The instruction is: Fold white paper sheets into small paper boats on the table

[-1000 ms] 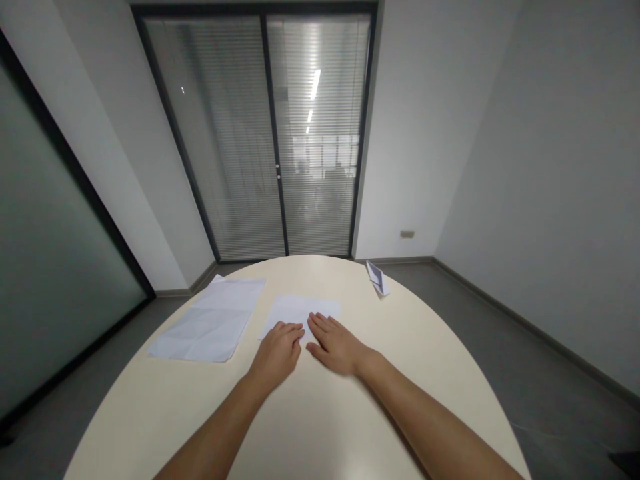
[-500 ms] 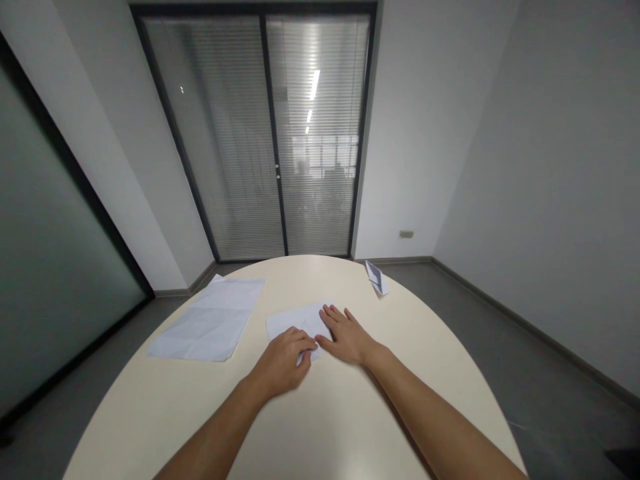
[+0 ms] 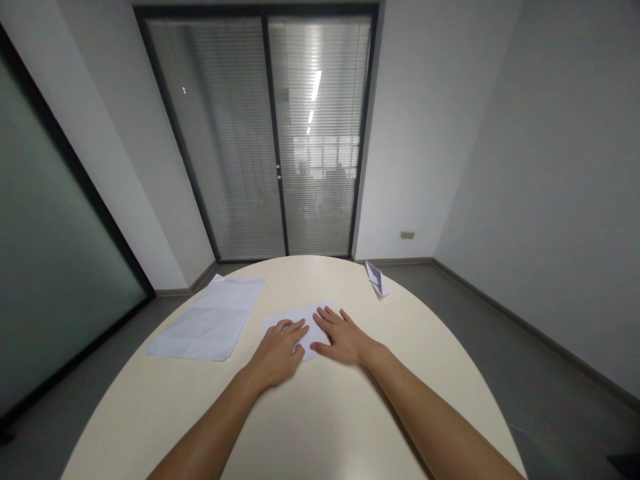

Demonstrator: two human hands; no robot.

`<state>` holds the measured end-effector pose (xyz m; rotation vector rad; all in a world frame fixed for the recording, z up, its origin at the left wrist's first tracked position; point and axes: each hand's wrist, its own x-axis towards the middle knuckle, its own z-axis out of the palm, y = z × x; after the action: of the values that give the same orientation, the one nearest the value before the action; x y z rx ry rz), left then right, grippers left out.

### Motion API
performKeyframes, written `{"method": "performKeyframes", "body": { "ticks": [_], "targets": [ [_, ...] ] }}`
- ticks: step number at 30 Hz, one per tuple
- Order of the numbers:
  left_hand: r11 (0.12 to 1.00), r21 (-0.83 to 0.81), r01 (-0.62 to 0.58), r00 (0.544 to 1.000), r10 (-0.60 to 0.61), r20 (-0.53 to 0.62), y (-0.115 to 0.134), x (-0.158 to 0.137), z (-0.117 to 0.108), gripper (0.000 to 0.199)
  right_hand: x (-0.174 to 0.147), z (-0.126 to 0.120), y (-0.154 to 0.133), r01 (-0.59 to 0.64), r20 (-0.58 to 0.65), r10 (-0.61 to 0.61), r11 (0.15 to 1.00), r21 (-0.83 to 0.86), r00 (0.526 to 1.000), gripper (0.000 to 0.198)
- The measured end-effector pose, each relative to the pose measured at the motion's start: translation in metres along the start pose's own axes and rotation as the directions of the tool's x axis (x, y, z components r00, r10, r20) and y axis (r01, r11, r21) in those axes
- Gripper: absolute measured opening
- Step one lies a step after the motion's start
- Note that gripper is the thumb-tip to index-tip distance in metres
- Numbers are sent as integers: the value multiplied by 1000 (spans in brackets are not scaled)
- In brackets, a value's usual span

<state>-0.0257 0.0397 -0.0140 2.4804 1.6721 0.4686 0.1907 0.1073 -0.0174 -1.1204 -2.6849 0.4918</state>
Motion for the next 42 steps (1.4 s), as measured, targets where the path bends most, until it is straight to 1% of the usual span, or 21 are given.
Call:
{"method": "performKeyframes", "body": {
  "ticks": [4,7,9,11,13,16,22,27,30,33,35,38,40,42],
  "targets": [
    [1000,20,-12,1000,12,-19,1,-5,5,56,1,-3,4,-55,-30,55,998,-4,998,72],
    [1000,11,-14,999,14,-37,2,-7,6,57,2,-5,5,-123,-81,121,992,-26,989,67],
    [1000,9,-6,999,6,-43,3,-6,6,56,3,-4,3,-135,-113,128,989,-56,985,67],
    [1000,16,11,999,-10,-44,3,-3,6,54,4,0,-2,-105,-115,96,992,-74,989,72],
    [999,26,34,998,-32,-46,3,0,5,53,4,5,-7,-50,-84,45,997,-66,995,79],
    [998,37,52,997,-50,-52,1,3,5,53,6,9,-12,8,-42,-9,999,-39,999,81],
    [999,37,21,999,-20,-42,-10,3,8,52,13,4,-11,-37,12,37,999,-19,999,90],
    [1000,20,6,999,-5,-47,-17,2,10,51,21,-4,-5,-34,68,34,999,-12,997,92],
    [1000,18,1,998,0,-59,-19,3,9,51,23,-4,-1,-28,46,29,999,-22,999,93],
    [999,31,7,996,-5,-90,-19,5,9,50,23,-3,-1,-6,-47,5,1000,-31,999,88],
    [999,37,13,994,-9,-110,-19,6,9,50,22,-2,-4,34,-83,-38,998,-48,996,76],
    [999,42,28,993,-23,-116,-20,7,9,49,21,-2,-9,126,-96,-132,990,-71,987,58],
    [998,46,32,993,-27,-111,-21,7,10,50,20,-3,-12,162,-94,-169,984,-72,981,55],
    [999,46,24,994,-19,-104,-22,7,10,51,20,-3,-12,171,-80,-176,983,-59,981,58]
  ]
}}
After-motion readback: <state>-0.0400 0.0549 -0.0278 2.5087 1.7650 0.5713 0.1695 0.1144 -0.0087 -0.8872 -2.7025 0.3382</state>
